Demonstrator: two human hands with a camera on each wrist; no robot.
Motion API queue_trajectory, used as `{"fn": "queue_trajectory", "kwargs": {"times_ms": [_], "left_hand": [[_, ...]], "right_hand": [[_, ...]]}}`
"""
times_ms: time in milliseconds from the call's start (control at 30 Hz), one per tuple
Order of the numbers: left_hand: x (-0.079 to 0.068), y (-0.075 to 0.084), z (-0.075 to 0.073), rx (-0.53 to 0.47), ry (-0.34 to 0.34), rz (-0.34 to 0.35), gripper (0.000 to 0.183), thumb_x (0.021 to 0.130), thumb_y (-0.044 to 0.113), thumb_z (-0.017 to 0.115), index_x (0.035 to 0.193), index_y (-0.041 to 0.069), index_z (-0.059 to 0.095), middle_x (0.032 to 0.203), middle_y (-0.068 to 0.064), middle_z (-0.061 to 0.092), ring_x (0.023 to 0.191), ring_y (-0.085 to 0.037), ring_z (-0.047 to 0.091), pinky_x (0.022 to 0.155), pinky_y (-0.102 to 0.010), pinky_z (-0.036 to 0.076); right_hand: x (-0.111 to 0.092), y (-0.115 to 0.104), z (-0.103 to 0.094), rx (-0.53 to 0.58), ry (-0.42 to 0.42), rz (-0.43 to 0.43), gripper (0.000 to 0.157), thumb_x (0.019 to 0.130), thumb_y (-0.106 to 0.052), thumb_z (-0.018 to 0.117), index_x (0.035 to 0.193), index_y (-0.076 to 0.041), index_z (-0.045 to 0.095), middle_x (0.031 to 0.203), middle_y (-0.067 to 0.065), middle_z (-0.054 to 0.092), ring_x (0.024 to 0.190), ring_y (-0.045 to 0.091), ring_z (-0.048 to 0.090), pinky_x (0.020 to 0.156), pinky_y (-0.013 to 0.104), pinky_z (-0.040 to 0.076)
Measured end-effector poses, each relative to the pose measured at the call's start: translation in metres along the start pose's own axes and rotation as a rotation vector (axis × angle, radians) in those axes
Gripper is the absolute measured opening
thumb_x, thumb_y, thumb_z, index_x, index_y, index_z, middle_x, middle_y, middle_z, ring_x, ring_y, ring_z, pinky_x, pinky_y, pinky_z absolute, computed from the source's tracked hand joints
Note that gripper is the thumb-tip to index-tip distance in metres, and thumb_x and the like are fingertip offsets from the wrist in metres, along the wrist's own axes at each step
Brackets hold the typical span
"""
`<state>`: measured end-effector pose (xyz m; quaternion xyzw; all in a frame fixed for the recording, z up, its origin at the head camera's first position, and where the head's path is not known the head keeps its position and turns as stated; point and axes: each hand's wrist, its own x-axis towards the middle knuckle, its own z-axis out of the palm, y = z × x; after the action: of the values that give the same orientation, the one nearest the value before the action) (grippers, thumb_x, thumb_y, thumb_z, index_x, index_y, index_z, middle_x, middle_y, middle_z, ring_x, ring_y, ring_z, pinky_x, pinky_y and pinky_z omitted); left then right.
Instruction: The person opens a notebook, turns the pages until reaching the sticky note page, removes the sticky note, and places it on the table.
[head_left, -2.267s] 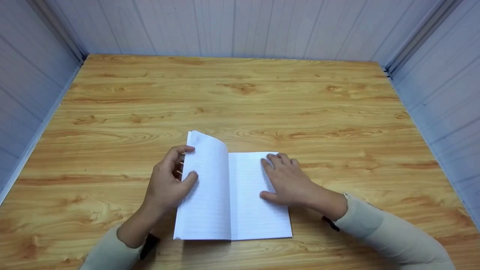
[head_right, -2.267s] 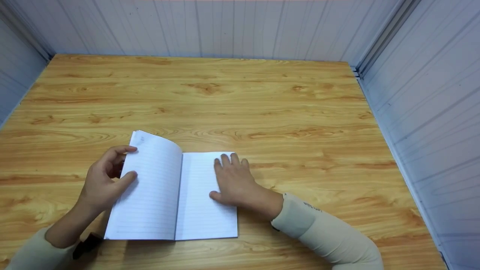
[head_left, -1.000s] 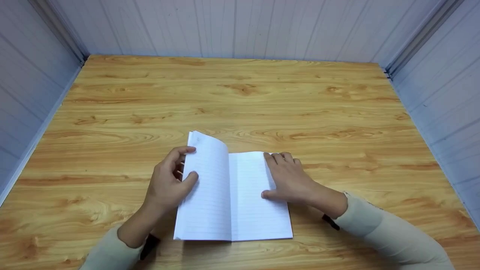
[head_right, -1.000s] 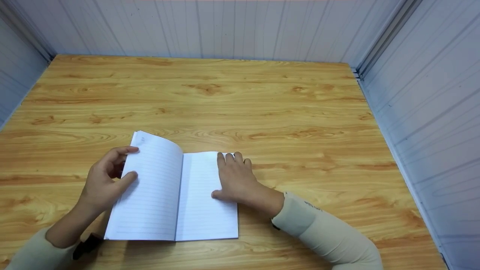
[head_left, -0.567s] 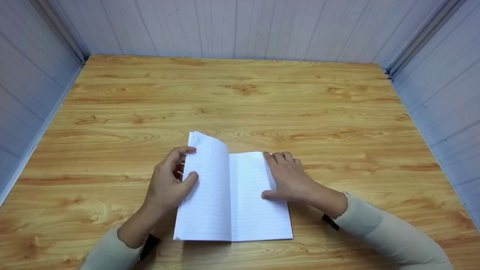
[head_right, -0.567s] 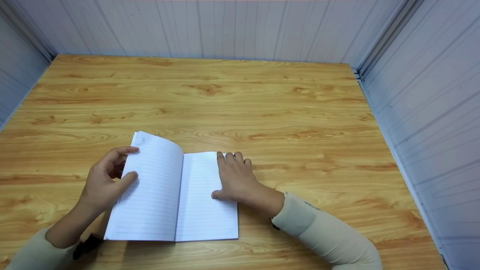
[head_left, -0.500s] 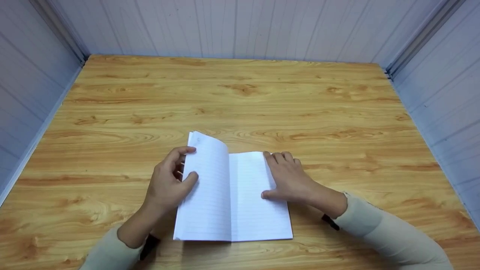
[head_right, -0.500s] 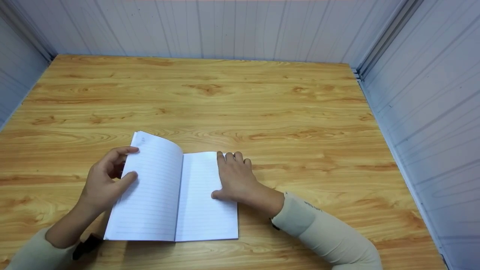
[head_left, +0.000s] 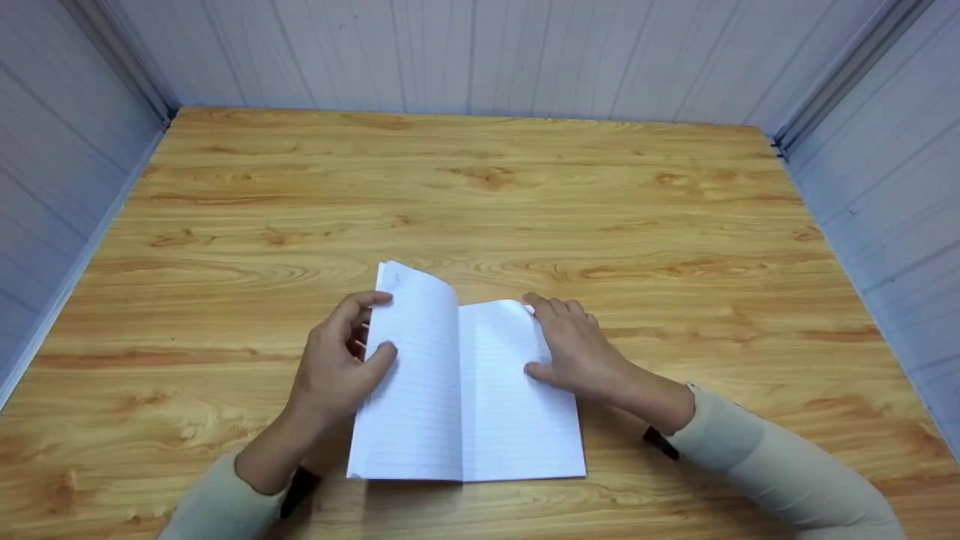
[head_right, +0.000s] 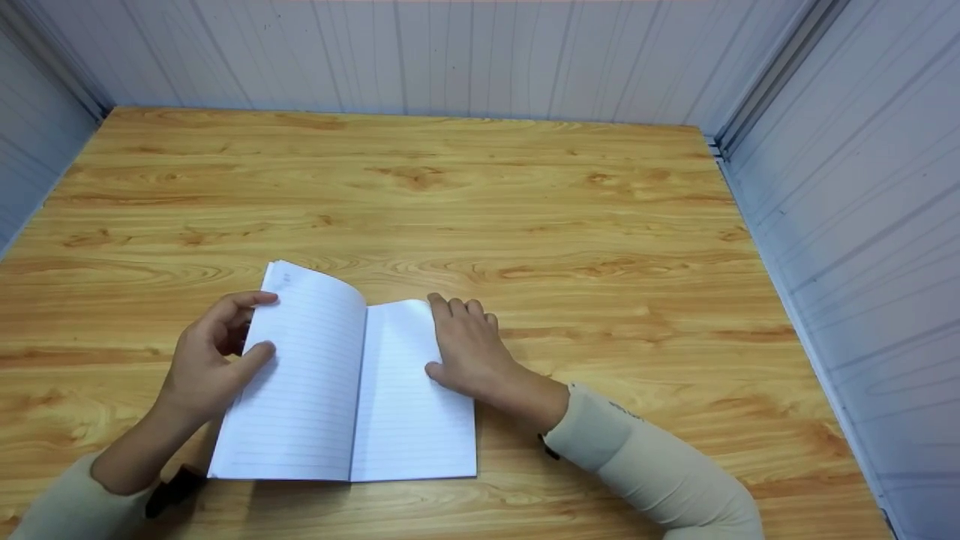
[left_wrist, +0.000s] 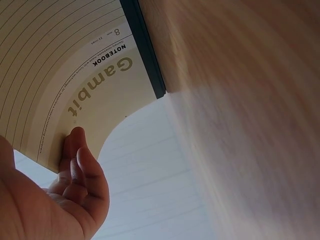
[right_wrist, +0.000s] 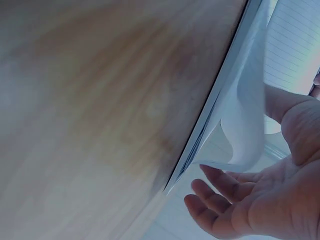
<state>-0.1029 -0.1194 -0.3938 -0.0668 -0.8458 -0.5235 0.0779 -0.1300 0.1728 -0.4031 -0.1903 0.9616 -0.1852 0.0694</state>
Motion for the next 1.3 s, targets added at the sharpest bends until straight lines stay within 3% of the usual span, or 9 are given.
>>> {"fn": "queue_trajectory", "kwargs": {"times_ms": [233,500,700,933,1067,1200,1300], "left_hand": [[0.0,0.0003,-0.0001,0.011,-0.006,0.003,0.046,0.077,-0.001,0.064,0.121,0.011,0.058,0.086,-0.003,0.066,0.065,-0.015,0.055,0.053,-0.025,0.045],[0.0,0.0005,0.0003,0.011,-0.003,0.002,0.046,0.077,-0.001,0.064,0.121,0.011,0.058,0.086,-0.003,0.065,0.065,-0.015,0.056,0.054,-0.025,0.046],[-0.0002,0.0006,0.0004,0.012,-0.003,0.002,0.046,0.077,-0.001,0.064,0.121,0.011,0.058,0.086,-0.003,0.065,0.065,-0.015,0.056,0.054,-0.024,0.046],[-0.0006,0.0009,0.0003,0.002,-0.001,0.002,0.046,0.076,-0.002,0.063,0.12,0.01,0.058,0.084,-0.003,0.065,0.064,-0.015,0.054,0.054,-0.025,0.045],[-0.0005,0.0011,0.0002,0.003,0.0,0.004,0.046,0.076,-0.002,0.063,0.12,0.01,0.058,0.084,-0.003,0.065,0.064,-0.014,0.054,0.054,-0.024,0.045],[-0.0004,0.0015,0.0,0.009,0.0,0.005,0.045,0.076,-0.001,0.063,0.12,0.01,0.058,0.084,-0.003,0.065,0.065,-0.014,0.055,0.054,-0.024,0.045],[-0.0005,0.0016,-0.0003,0.01,0.0,0.006,0.045,0.077,-0.001,0.063,0.12,0.009,0.058,0.084,-0.003,0.066,0.064,-0.015,0.055,0.054,-0.024,0.045]], "right_hand": [[-0.0003,0.0008,-0.0021,0.11,0.041,-0.01,0.071,0.08,-0.015,0.072,0.141,-0.008,0.039,0.127,0.013,0.052,0.106,0.026,0.054,0.095,0.044,0.047],[-0.0009,0.0004,-0.0062,0.191,0.061,0.032,0.077,0.08,-0.011,0.072,0.147,-0.007,0.033,0.133,0.015,0.038,0.105,0.026,0.052,0.089,0.038,0.05],[-0.0015,-0.0008,-0.0086,0.179,0.051,0.046,0.074,0.081,-0.015,0.073,0.144,-0.002,0.038,0.128,0.016,0.048,0.104,0.025,0.053,0.09,0.04,0.05],[-0.0005,0.0009,-0.0061,0.162,0.104,-0.054,0.046,0.083,-0.019,0.068,0.126,-0.005,0.058,0.112,0.01,0.063,0.096,0.022,0.057,0.081,0.037,0.049],[-0.0022,-0.0001,-0.0058,0.13,0.096,-0.089,0.031,0.085,-0.027,0.067,0.11,-0.008,0.064,0.094,0.003,0.066,0.082,0.015,0.058,0.071,0.032,0.049],[-0.0034,-0.0018,-0.0057,0.121,0.09,-0.124,0.027,0.086,-0.036,0.066,0.094,-0.011,0.06,0.078,-0.001,0.061,0.071,0.011,0.056,0.063,0.028,0.046],[-0.0043,-0.0033,-0.006,0.155,0.079,-0.187,0.03,0.088,-0.039,0.062,0.1,-0.011,0.058,0.078,-0.002,0.063,0.072,0.01,0.059,0.064,0.028,0.047]]}}
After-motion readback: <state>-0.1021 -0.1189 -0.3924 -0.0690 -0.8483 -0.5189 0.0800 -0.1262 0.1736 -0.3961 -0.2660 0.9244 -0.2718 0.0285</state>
